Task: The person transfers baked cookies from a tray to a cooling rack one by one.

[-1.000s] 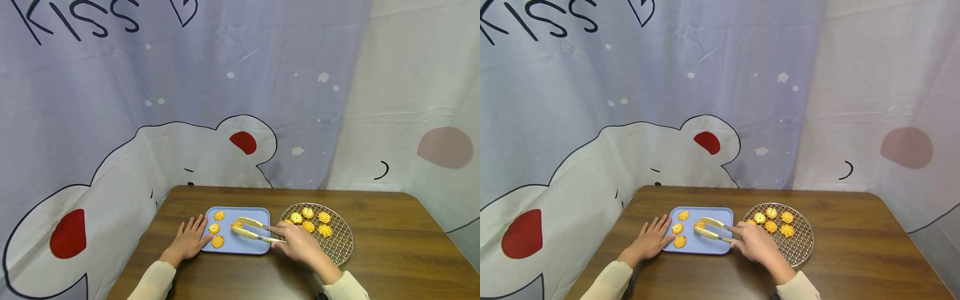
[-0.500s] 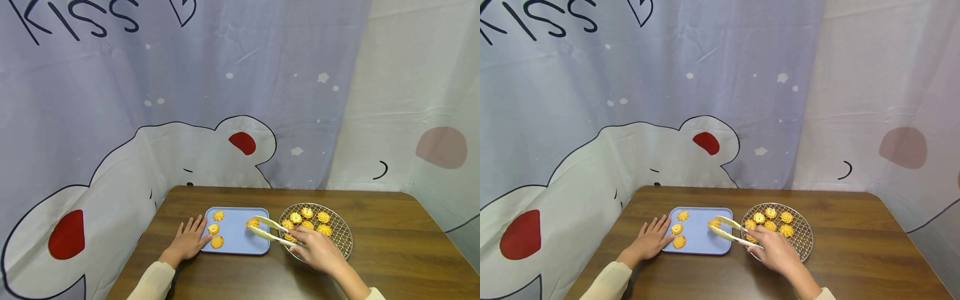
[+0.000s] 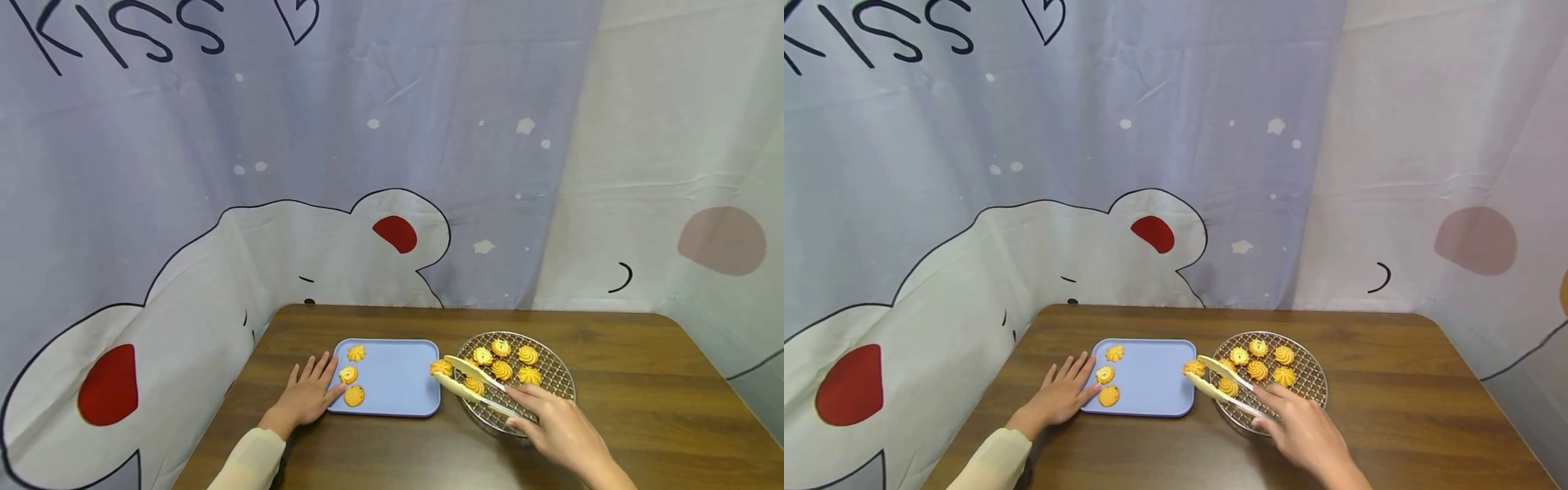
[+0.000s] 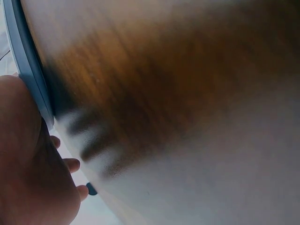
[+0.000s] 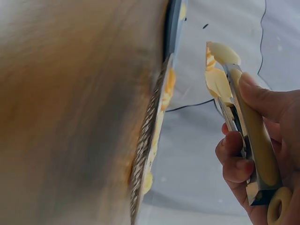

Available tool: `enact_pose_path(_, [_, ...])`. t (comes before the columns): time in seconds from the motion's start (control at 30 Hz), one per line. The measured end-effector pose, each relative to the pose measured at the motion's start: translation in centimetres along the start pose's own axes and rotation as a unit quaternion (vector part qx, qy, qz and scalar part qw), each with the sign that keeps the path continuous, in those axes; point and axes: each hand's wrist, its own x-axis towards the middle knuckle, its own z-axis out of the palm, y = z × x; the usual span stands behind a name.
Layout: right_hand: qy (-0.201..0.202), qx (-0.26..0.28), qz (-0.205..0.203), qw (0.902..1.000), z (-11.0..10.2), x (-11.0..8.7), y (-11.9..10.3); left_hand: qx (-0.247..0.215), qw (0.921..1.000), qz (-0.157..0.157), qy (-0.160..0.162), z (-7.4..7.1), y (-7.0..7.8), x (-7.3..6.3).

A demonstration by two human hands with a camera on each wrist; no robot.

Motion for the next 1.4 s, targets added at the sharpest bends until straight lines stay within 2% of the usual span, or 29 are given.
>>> enact_pose_path(0.23, [0.020,-0.016,0.005,0.9997,-0.9,-2.1,1.3,-0.003,1.0000,-0.004,-0.002,-0.4,0.5,-0.2])
enact_pose_path(0.43, [0.015,-0.024,0.019,0.9994,-1.8,-3.2,1.8,-0.004,0.9999,-0.006,-0.007,-0.7,0.8,-0.4])
enact_pose_path(0.77, [0.017,-0.028,0.047,0.9984,-2.9,-4.4,2.9,0.005,0.9999,-0.008,-0.007,0.2,-0.1,0.2])
enact_pose_path(0.97, [0.021,-0.023,0.045,0.9985,-3.1,-5.2,3.8,0.001,1.0000,-0.004,0.000,0.3,-0.3,0.2])
enact_pose_path(1.23, [0.009,-0.019,0.063,0.9978,-3.1,-6.0,4.7,0.008,1.0000,-0.004,0.001,0.1,0.0,0.1])
enact_pose_path(1.4, [-0.013,-0.021,0.075,0.9969,-3.1,-6.3,4.9,0.006,1.0000,-0.004,-0.003,-0.8,0.7,-0.3])
